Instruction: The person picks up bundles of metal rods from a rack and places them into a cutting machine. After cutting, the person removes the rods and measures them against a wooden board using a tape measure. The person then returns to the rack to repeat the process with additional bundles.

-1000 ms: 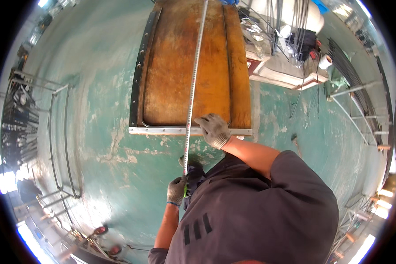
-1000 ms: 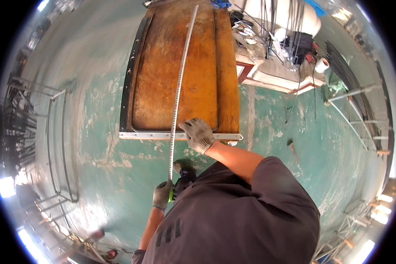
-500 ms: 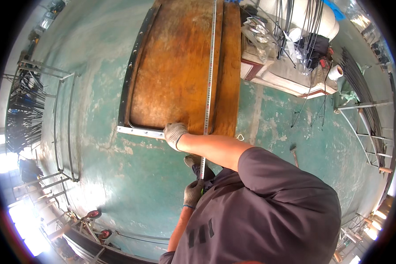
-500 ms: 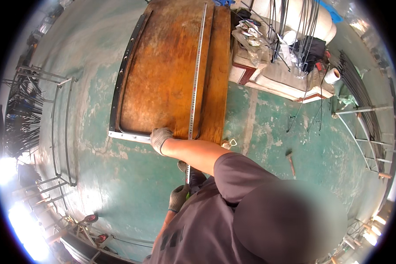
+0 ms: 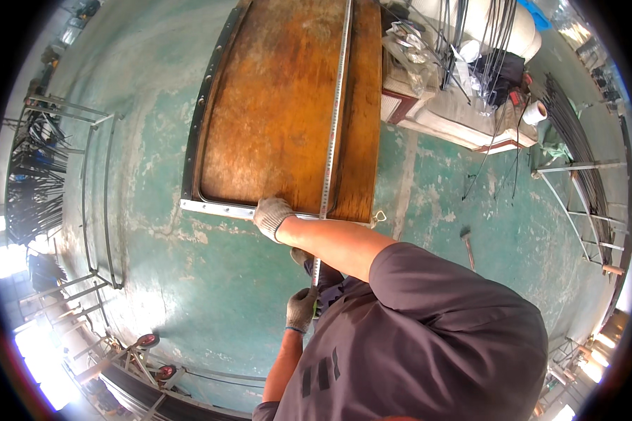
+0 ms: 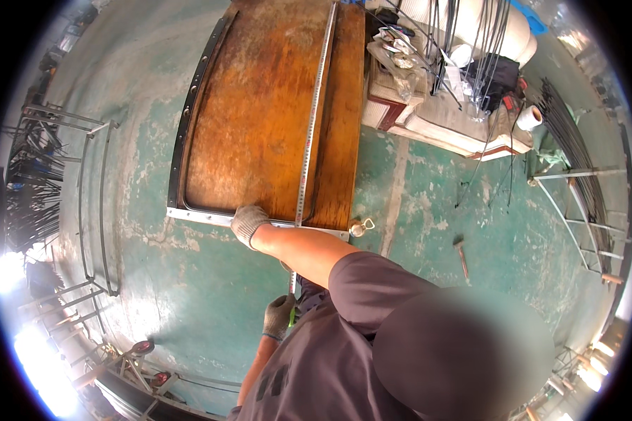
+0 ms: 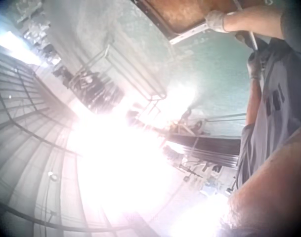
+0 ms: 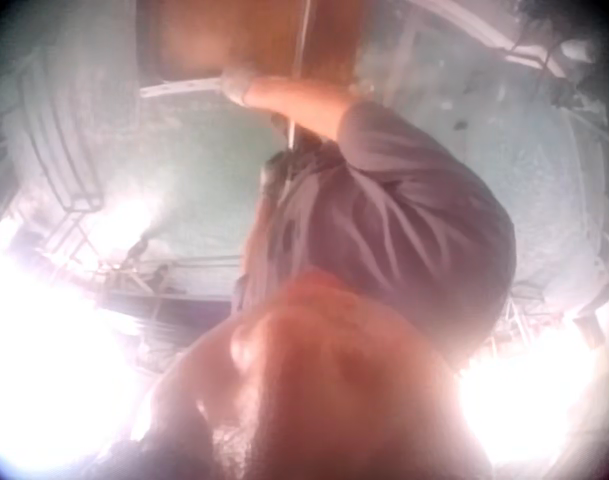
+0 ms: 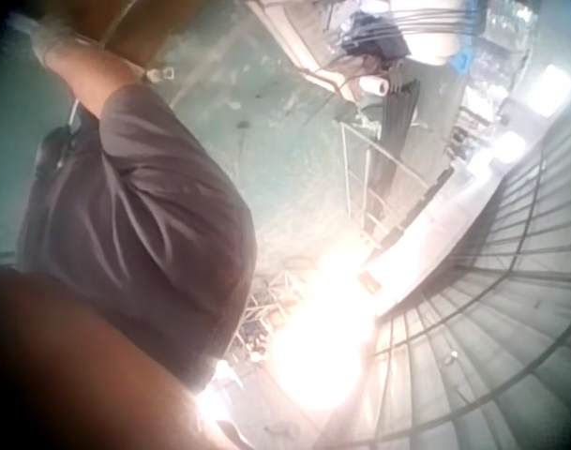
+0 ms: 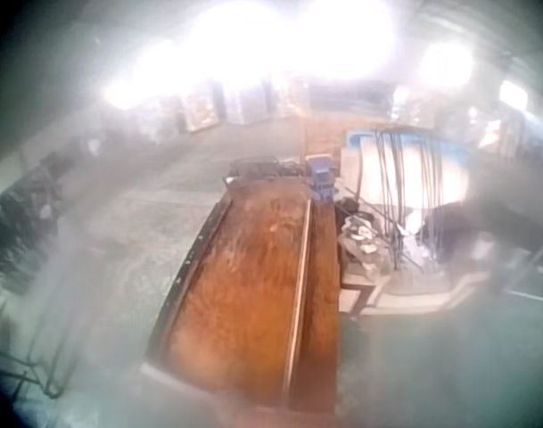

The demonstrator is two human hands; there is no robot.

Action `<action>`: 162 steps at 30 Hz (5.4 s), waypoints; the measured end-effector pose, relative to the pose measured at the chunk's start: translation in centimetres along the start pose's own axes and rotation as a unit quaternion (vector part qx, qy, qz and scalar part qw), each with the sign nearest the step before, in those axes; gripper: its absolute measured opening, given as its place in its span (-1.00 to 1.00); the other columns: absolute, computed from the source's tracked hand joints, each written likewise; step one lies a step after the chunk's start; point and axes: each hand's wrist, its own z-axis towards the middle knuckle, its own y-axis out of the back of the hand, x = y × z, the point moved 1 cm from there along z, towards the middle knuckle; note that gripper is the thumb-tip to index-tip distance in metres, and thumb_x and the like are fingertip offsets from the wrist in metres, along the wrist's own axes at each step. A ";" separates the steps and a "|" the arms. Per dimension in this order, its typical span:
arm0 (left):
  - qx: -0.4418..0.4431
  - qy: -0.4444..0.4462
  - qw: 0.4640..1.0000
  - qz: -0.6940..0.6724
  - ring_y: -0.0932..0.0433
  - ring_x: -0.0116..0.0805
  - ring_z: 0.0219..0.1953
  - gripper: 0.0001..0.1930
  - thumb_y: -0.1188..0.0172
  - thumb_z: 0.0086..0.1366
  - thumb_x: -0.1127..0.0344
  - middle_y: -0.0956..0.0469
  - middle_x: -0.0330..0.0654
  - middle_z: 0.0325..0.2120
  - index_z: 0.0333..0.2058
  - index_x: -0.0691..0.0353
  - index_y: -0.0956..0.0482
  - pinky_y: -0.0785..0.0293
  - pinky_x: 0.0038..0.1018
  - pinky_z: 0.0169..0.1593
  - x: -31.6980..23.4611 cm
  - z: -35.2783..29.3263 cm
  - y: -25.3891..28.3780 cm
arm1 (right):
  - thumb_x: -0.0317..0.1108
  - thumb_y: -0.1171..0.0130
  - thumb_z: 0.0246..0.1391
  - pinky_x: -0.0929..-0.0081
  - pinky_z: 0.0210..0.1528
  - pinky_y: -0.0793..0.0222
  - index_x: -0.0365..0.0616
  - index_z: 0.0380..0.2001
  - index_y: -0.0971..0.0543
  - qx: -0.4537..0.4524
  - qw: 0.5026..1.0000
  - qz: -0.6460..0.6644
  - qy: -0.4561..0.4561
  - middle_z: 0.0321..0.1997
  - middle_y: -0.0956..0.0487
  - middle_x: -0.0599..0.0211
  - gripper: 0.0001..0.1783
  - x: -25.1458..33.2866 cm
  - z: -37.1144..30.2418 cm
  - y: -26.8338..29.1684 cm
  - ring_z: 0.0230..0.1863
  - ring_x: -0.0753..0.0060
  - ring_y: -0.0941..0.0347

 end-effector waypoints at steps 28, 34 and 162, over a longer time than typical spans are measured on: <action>-0.031 -0.030 0.994 0.100 -0.51 -0.53 -0.51 -0.52 -0.27 0.47 -0.11 -0.58 -0.33 -0.55 -0.24 0.30 -0.74 -0.49 -0.43 -0.39 1.6 1.2 -0.6 | -0.32 -0.18 0.25 0.03 -0.09 -0.69 0.01 -0.12 -0.85 0.046 0.997 0.044 0.046 -0.05 -0.81 0.16 -0.71 -0.3 2.1 0.1 -0.04 0.01 -0.77; -0.026 0.059 0.997 0.050 -0.52 -0.53 -0.53 -0.56 -0.28 0.47 -0.07 -0.57 -0.34 -0.55 -0.23 0.27 -0.75 -0.48 -0.46 -0.41 -0.2 1.1 -1.3 | -0.30 -0.14 0.30 0.02 0.00 -0.69 -0.02 0.10 -0.77 0.135 0.986 -0.059 0.082 0.14 -0.77 0.24 -0.61 0.0 6.3 1.4 0.15 0.11 -0.73; -0.332 -0.086 0.868 -0.360 -0.71 -0.32 -0.38 -0.69 -0.32 0.31 0.27 -0.71 -0.18 -0.33 -0.04 0.31 -0.71 -0.66 -0.36 -0.31 -3.5 0.5 15.2 | -0.06 0.07 0.52 -0.17 -0.23 -0.54 -0.09 -0.26 -0.55 -0.232 0.963 -0.100 0.094 -0.50 -0.65 -0.10 -0.62 9.8 -7.9 26.3 -0.42 -0.32 -0.64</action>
